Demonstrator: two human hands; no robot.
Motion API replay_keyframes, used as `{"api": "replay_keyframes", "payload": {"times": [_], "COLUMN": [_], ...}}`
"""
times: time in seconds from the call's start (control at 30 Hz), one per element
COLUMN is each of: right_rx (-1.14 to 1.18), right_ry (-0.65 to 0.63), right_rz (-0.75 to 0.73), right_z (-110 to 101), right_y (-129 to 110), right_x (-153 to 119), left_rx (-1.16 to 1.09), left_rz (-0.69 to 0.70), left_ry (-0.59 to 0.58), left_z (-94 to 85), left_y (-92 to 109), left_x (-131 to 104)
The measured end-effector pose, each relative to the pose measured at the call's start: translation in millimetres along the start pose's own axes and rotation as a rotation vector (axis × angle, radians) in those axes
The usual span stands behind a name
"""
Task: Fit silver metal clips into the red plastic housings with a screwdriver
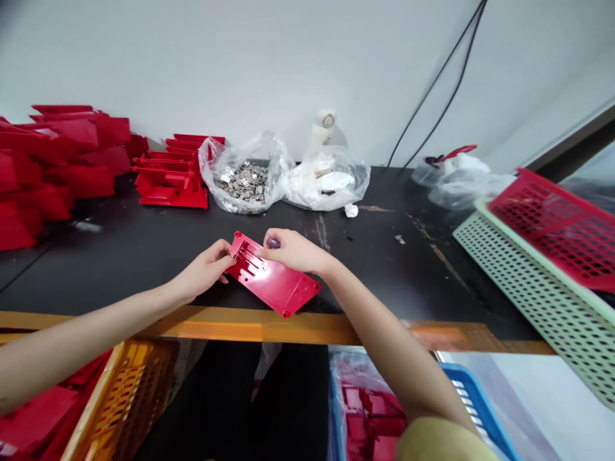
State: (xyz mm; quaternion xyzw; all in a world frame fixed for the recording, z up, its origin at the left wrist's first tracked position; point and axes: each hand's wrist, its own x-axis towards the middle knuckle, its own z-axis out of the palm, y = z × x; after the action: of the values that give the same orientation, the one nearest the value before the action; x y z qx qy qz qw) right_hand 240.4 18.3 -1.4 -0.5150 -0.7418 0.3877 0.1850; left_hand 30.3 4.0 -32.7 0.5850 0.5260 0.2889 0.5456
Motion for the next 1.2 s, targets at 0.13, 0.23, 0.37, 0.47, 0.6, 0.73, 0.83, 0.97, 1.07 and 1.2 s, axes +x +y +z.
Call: {"api": "replay_keyframes", "payload": {"times": [0.13, 0.23, 0.37, 0.47, 0.6, 0.73, 0.83, 0.97, 1.07, 1.2], "right_rx": [0.031, 0.073, 0.126, 0.159, 0.254, 0.343, 0.394, 0.396, 0.352, 0.566], "right_ry": [0.063, 0.072, 0.079, 0.098, 0.098, 0.069, 0.05, 0.043, 0.027, 0.434], "right_rz": [-0.021, -0.035, -0.059, -0.075, -0.165, -0.235, -0.303, -0.348, -0.382, -0.45], "right_z": [7.8, 11.6, 14.7, 16.5, 17.9, 18.3, 19.2, 17.9, 13.7, 5.8], "right_y": [0.0, 1.7, 0.7, -2.1, -4.5, -5.5, -7.6, -11.3, -11.6, -6.4], "right_x": [-4.7, -6.6, -9.6, -12.4, -16.3, -19.9, -22.5, -27.7, -30.6, -26.2], "left_rx": [-0.024, -0.086, -0.148, -0.166, -0.151, -0.101, -0.017, 0.222, 0.412, 0.654], "left_rz": [0.027, 0.047, 0.096, 0.146, 0.244, 0.334, 0.391, 0.598, 0.777, 0.782], "left_ry": [0.138, 0.22, 0.314, 0.385, 0.478, 0.513, 0.509, 0.527, 0.563, 0.383], "left_z": [7.1, 13.5, 20.4, 23.0, 22.6, 18.2, 12.9, 3.3, -7.0, -24.3], "left_y": [-3.8, -6.1, -8.2, -5.5, 3.2, 13.1, 21.5, 33.4, 38.6, 35.8], "left_x": [-3.1, -7.0, -12.3, -14.0, -14.4, -18.7, -25.5, -35.6, -42.2, -48.7]}}
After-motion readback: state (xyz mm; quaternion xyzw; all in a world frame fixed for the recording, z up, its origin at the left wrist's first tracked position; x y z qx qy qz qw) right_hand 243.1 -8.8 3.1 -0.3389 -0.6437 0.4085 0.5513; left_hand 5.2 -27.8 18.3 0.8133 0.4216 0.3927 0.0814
